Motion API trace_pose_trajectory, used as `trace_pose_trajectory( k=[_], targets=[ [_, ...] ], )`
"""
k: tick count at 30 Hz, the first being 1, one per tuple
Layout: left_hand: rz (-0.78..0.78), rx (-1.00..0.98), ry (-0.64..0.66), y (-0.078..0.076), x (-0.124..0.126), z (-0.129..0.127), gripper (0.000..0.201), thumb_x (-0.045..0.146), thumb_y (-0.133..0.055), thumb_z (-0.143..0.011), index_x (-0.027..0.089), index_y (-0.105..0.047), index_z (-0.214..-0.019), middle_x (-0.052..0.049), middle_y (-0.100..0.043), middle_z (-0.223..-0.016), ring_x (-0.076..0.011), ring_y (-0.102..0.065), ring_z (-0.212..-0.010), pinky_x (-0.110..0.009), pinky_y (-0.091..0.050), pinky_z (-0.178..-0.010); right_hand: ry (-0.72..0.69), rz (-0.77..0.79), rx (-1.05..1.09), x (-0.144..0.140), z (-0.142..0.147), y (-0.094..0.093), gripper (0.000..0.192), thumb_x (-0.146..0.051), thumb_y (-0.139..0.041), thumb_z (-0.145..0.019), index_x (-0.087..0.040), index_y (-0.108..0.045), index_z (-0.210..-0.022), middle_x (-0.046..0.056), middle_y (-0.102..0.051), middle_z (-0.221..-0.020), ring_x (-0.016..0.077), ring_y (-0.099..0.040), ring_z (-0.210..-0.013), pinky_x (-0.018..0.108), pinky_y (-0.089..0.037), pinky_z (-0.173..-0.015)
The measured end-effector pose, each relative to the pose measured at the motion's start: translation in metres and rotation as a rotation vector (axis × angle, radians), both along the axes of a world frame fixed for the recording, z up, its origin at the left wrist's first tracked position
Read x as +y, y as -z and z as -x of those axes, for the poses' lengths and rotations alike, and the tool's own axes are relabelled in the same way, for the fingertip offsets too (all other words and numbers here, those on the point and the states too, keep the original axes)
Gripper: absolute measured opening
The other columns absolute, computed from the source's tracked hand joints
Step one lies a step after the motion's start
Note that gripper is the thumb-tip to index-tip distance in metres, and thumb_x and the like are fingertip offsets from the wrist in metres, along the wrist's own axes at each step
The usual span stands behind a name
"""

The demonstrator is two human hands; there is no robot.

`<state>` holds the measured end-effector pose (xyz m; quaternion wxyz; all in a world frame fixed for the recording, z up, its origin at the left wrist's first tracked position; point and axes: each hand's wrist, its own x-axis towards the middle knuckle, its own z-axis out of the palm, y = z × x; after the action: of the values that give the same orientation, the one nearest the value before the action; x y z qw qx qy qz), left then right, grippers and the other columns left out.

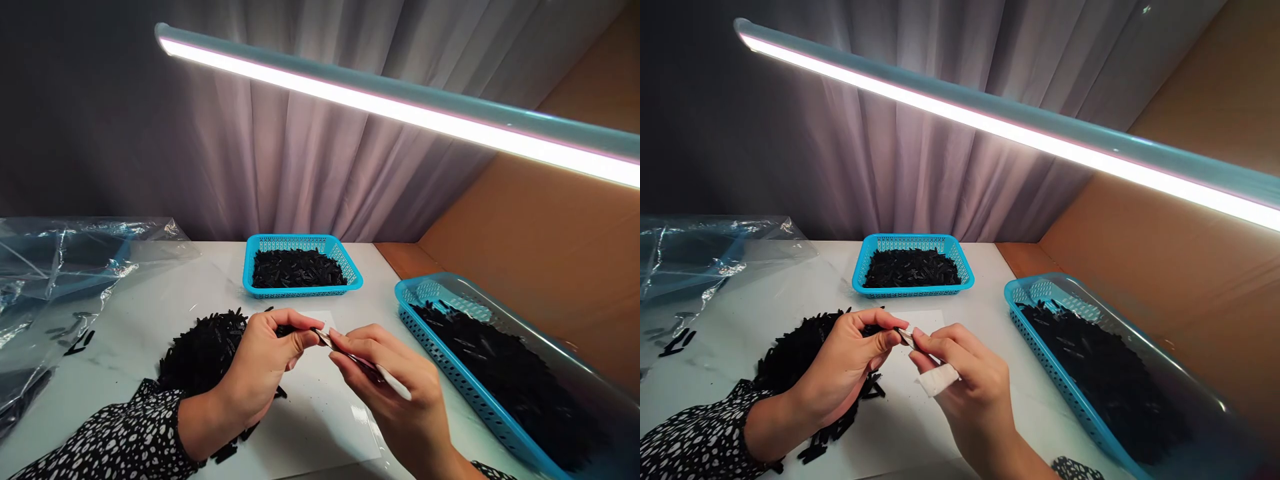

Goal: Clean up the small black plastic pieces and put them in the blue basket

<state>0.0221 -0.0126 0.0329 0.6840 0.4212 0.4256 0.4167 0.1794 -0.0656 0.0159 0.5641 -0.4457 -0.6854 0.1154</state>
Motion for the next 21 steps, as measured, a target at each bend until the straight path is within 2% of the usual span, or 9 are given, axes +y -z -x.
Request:
trace_pose_trajectory(
  k=[9, 13, 17, 21],
  targets=[
    [-0.029, 0.04, 0.018, 0.001, 0.002, 0.0, 0.018, 0.029, -0.083, -0.062, 0.017, -0.078, -0.074, 0.005, -0.053, -0.047, -0.0042, -0.029, -0.045, -0.022, -0.019, -0.047, 0.012, -0.006, 0.005, -0.001, 0.0, 0.003, 0.019, -0.008, -0.07, -0.083, -0.02, -0.078, -0.096, 0.004, -0.068, -0.073, 0.0139, -0.062, -0.058, 0.023, -0.047, -0.045],
    [-0.026, 0.046, 0.033, 0.001, 0.002, 0.0, 0.02, 0.03, -0.083, -0.062, 0.016, -0.078, -0.076, 0.005, -0.053, -0.048, -0.0043, -0.029, -0.046, -0.022, -0.018, -0.047, 0.042, 0.036, 0.096, -0.001, 0.002, 0.002, 0.015, -0.014, -0.069, -0.084, -0.021, -0.078, -0.095, 0.002, -0.068, -0.071, 0.0138, -0.06, -0.056, 0.024, -0.046, -0.046],
    [-0.028, 0.045, 0.045, 0.0, 0.001, 0.0, 0.022, 0.03, -0.082, -0.064, 0.016, -0.077, -0.08, 0.0, -0.065, -0.059, -0.0037, -0.029, -0.046, -0.023, -0.018, -0.047, 0.147, 0.156, 0.158, 0.01, -0.013, 0.009, 0.014, -0.027, -0.068, -0.085, -0.022, -0.077, -0.095, 0.002, -0.069, -0.074, 0.0146, -0.057, -0.056, 0.026, -0.046, -0.049],
    [-0.053, 0.021, 0.073, -0.003, 0.001, 0.001, 0.023, 0.032, -0.081, -0.067, 0.016, -0.074, -0.082, -0.003, -0.071, -0.07, -0.0033, -0.029, -0.046, -0.023, -0.019, -0.048, 0.23, 0.355, -0.011, 0.029, -0.041, 0.033, 0.02, -0.036, -0.065, -0.084, -0.021, -0.076, -0.09, 0.006, -0.072, -0.079, 0.0212, -0.062, -0.069, 0.031, -0.048, -0.063]
  ],
)
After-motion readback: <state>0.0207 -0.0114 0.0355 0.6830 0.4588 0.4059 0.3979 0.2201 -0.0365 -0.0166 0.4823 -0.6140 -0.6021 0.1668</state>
